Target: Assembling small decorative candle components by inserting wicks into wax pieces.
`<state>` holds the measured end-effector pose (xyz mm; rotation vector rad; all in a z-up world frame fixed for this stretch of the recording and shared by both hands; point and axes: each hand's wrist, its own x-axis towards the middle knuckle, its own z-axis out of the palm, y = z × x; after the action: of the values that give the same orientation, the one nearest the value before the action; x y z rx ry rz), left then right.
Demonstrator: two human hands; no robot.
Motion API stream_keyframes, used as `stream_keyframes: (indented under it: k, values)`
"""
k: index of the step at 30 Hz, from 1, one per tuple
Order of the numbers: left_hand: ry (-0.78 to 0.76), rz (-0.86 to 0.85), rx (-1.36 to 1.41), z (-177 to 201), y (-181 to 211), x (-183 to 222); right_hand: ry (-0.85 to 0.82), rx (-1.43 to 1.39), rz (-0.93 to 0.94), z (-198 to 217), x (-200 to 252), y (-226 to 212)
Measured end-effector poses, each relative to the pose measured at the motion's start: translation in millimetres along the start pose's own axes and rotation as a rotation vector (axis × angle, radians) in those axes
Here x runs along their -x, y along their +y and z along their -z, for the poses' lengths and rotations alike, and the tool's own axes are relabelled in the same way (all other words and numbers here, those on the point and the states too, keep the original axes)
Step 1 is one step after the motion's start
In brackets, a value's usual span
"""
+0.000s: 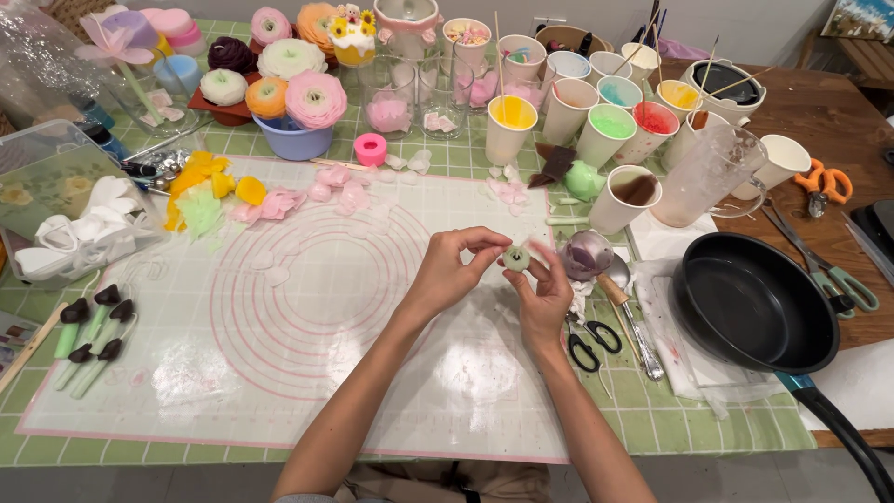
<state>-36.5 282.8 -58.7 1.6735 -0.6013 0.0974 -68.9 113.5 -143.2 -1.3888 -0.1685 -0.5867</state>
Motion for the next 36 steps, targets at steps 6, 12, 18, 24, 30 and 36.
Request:
stream_keyframes:
  k: [6,12,18,24,30,36]
  values:
    - [0.000,0.052,0.055,-1.7,-1.9,1.7,-0.015,0.086,0.066,6.2,0.5,13.6]
    - [-0.001,-0.018,0.049,-7.2,-3.5,2.2,0.018,0.175,0.137,16.1,0.9,30.5]
    - [-0.032,-0.052,0.065,-14.2,20.7,8.2,0.061,0.157,0.152,7.6,-2.6,7.9]
    - [0.016,-0.149,-0.084,-25.2,25.9,12.9,0.129,0.254,0.202,19.1,-0.2,29.2]
    - [0.026,-0.141,-0.016,-12.5,-31.5,-40.4,0.177,-0.010,0.086,7.6,-5.4,19.2]
    - [0.181,0.071,-0.309,-7.4,-145.3,-155.2,0.168,-0.170,-0.043,11.0,-14.5,24.6]
